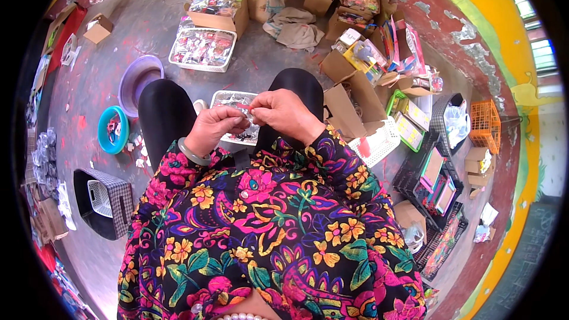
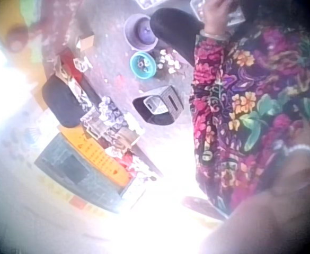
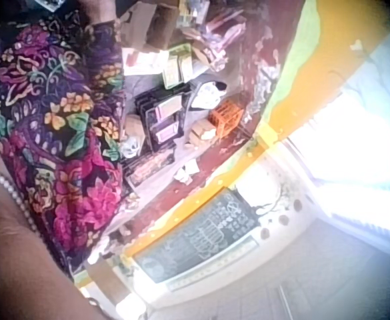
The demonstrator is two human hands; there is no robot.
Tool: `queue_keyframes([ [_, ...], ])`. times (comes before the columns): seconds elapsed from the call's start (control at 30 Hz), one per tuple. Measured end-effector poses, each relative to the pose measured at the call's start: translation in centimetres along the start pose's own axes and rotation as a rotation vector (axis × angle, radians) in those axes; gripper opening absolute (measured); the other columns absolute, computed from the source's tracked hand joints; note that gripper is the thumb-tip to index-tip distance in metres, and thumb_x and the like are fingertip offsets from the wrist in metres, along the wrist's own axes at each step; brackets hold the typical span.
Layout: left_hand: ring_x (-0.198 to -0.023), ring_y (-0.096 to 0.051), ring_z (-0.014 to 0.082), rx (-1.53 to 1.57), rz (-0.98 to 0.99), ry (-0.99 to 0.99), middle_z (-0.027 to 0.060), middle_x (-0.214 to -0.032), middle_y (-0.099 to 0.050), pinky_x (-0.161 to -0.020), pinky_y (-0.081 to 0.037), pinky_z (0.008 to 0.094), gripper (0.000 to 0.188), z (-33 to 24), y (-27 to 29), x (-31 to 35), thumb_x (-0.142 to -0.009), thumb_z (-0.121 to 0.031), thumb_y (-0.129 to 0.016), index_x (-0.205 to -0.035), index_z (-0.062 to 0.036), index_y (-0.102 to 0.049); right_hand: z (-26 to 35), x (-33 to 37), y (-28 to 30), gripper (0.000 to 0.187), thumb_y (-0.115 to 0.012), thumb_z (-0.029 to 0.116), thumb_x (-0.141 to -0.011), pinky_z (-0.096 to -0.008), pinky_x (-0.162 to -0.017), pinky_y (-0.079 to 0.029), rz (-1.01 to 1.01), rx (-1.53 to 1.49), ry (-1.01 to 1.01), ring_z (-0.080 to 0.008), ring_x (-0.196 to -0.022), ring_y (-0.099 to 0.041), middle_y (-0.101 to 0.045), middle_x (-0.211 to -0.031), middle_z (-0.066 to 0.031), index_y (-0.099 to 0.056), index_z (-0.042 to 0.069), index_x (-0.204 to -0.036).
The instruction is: The person sits on the floor surrounded by boxes and baskets, picking up small hair ties and metal clips. They attach the clips to the hair ties by hand and place the finished items into a white plastic basket.
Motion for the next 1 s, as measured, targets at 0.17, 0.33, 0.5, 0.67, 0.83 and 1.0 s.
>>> queue_keyframes([
  [0.17,-0.08,-0.062,0.0117,0.033,-0.003,0.007,0.0093,-0.09,-0.065,-0.071,-0.049,0.0229,0.018,-0.1,0.0,0.2,-0.088,-0.008,-0.052,-0.101,0.0037,-0.059,0.6,-0.2,0.1,0.014,-0.055,0.006,-0.077,-0.0208,-0.061,-0.047,-0.004,0.175,0.018,-0.0078,-0.066,-0.058,-0.063,-0.072,-0.005,-0.061,-0.004,-0.085],
  [0.33,-0.082,-0.061,0.0121,0.045,0.018,-0.018,0.009,-0.092,-0.064,-0.073,-0.049,0.0234,0.019,-0.3,0.0,0.2,-0.088,-0.008,-0.052,-0.103,0.0038,-0.058,0.7,-0.4,-0.4,0.012,-0.059,0.007,-0.074,-0.021,-0.056,-0.043,-0.039,0.19,0.031,-0.0063,-0.062,-0.054,-0.059,-0.067,-0.0026,-0.06,-0.003,-0.08],
  [0.5,-0.084,-0.061,0.0126,0.084,0.033,-0.033,0.0086,-0.095,-0.063,-0.076,-0.049,0.0246,0.02,-0.4,0.0,0.2,-0.088,-0.006,-0.052,-0.104,0.0043,-0.058,0.7,-0.3,-0.6,0.015,-0.063,0.01,-0.071,-0.0237,-0.054,-0.042,-0.062,0.26,0.047,-0.0078,-0.06,-0.052,-0.057,-0.064,-0.003,-0.059,-0.002,-0.079],
  [0.67,-0.087,-0.06,0.0127,-0.047,0.084,-0.069,0.0081,-0.097,-0.062,-0.079,-0.048,0.0252,0.021,0.1,0.0,0.2,-0.088,-0.005,-0.051,-0.107,0.0039,-0.057,0.9,-0.4,-0.7,0.022,-0.066,0.019,-0.068,-0.0312,-0.055,-0.044,-0.049,0.518,0.093,-0.021,-0.06,-0.057,-0.059,-0.066,-0.0103,-0.06,0.002,-0.08],
  [0.83,-0.092,-0.058,0.013,0.003,0.058,-0.083,0.0082,-0.103,-0.06,-0.08,-0.048,0.0259,0.022,-0.1,-0.4,0.1,-0.089,-0.003,-0.048,-0.108,0.0029,-0.056,1.5,-0.2,-1.3,0.021,-0.061,0.026,-0.068,-0.0421,-0.059,-0.046,-0.104,0.703,0.105,-0.034,-0.068,-0.059,-0.06,-0.07,-0.0153,-0.061,0.006,-0.076],
  [1.0,-0.094,-0.056,0.0119,0.026,0.036,-0.052,0.0058,-0.1,-0.059,-0.081,-0.047,0.0253,0.02,0.1,-0.4,0.0,-0.087,-0.002,-0.05,-0.106,0.0019,-0.056,1.3,-0.1,-1.2,0.02,-0.06,0.026,-0.07,-0.0432,-0.059,-0.045,-0.128,0.747,0.078,-0.034,-0.068,-0.059,-0.06,-0.069,-0.0149,-0.061,0.007,-0.075],
])
Point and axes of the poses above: each hand's wrist, its own x-axis away from the middle knuckle, its own y-axis out of the back of the hand, z = x × y, the point moved 2 cm from there along -x, towards the middle knuckle
